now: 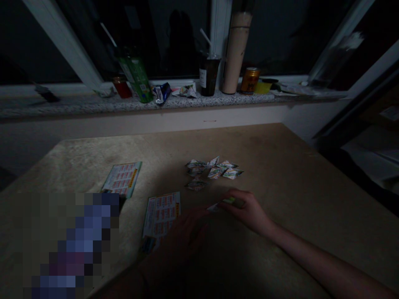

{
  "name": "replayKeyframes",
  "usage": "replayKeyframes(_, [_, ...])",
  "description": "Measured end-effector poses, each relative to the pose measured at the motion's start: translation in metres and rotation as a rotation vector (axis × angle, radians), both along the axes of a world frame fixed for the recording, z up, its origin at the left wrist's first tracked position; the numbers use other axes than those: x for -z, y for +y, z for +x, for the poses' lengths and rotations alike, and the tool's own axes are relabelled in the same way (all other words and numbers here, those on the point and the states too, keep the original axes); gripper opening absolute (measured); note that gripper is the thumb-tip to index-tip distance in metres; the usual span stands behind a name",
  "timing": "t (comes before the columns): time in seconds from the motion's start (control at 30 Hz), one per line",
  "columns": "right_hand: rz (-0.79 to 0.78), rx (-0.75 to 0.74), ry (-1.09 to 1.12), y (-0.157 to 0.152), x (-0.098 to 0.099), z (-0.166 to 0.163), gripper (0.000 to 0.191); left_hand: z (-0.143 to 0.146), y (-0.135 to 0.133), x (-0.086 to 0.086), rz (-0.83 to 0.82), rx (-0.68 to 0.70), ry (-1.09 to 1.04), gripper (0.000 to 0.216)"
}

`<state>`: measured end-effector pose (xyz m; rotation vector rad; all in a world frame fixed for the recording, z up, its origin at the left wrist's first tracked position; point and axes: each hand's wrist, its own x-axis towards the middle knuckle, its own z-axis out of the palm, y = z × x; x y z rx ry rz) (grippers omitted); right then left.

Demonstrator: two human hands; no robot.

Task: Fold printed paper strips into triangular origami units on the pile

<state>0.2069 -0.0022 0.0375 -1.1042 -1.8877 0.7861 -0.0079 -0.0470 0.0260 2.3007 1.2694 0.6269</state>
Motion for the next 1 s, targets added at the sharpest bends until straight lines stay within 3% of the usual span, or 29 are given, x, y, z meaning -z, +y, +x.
replayKeyframes(0.13, [-0.128,0.039,0.147,0.0,0.003,-0.002,0.013,-0.003,0.0,-0.001,-0.045,0.056,0.001,0.043])
replayKeyframes(0.27, [-0.305,-0.024,0.349,0.002,0.008,-0.002,0.033,-0.005,-0.001,-0.003,-0.105,0.094,-0.001,0.057])
replayKeyframes(0.4, [-0.364,-0.076,0.354,0.003,0.016,-0.002,0.033,-0.005,0.002,-0.006,-0.143,0.125,-0.031,0.059])
replayKeyframes(0.5, [-0.37,-0.09,0.348,0.003,0.02,-0.001,0.033,-0.002,0.005,-0.006,-0.072,0.091,-0.03,0.05])
replayKeyframes(0.7, [-0.292,-0.129,0.202,0.004,0.025,-0.001,0.037,0.002,0.007,-0.003,0.203,0.093,0.168,0.043])
replayKeyframes(1.0, [0.014,0.002,-0.242,0.005,0.029,-0.002,0.048,0.005,0.005,-0.002,0.187,0.178,0.339,0.052])
